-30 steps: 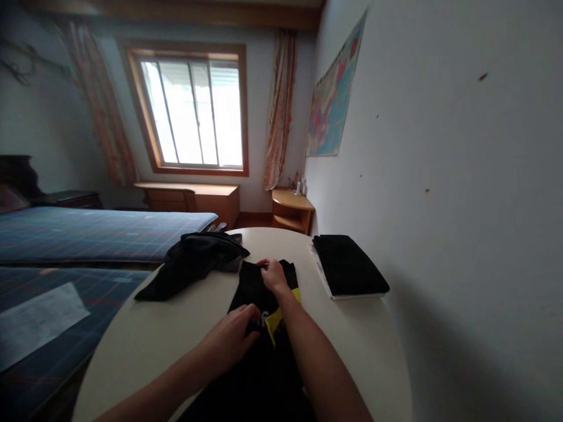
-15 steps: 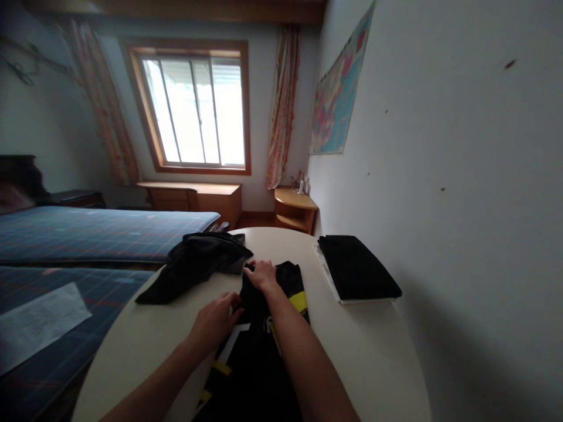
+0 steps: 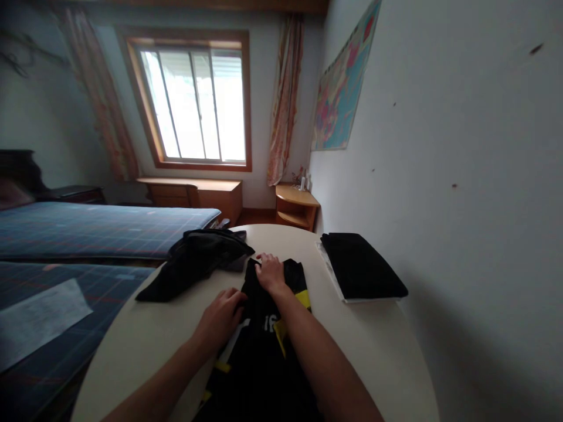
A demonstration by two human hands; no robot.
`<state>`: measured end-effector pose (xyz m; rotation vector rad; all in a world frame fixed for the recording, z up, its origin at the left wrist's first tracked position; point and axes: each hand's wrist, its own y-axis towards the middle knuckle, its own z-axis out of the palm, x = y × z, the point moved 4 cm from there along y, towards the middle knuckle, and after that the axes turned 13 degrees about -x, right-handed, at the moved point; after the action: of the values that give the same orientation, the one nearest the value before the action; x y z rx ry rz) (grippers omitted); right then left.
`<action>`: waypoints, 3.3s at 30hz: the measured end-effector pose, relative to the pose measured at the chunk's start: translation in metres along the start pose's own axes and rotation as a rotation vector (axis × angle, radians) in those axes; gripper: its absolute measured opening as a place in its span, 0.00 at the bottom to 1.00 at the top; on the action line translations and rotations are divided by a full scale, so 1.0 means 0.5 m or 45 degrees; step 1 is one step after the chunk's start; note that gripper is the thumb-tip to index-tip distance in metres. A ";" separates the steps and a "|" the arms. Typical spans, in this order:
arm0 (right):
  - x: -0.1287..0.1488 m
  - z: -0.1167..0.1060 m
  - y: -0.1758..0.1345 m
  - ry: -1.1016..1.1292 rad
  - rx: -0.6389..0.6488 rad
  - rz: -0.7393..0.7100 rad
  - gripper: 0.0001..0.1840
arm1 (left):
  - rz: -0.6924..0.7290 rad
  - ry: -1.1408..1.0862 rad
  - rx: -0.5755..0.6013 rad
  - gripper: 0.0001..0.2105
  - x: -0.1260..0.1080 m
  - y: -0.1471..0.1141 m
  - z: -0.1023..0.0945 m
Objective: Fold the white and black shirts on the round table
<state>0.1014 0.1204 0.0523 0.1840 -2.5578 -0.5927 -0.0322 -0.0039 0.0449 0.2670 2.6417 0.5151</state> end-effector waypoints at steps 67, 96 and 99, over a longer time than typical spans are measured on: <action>-0.110 -0.023 -0.065 -0.381 0.490 0.254 0.34 | 0.184 -0.288 0.112 0.23 -0.021 -0.019 0.010; -0.132 -0.028 -0.042 -0.296 0.356 0.090 0.32 | 0.074 -0.456 0.226 0.23 -0.038 -0.028 -0.014; -0.127 -0.070 -0.078 -0.276 0.274 0.004 0.33 | 0.107 -0.482 0.275 0.24 -0.055 -0.037 -0.022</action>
<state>0.1746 0.0872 0.0340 0.1984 -2.8311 -0.3504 -0.0148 -0.0317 0.0571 0.4918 2.3201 0.1796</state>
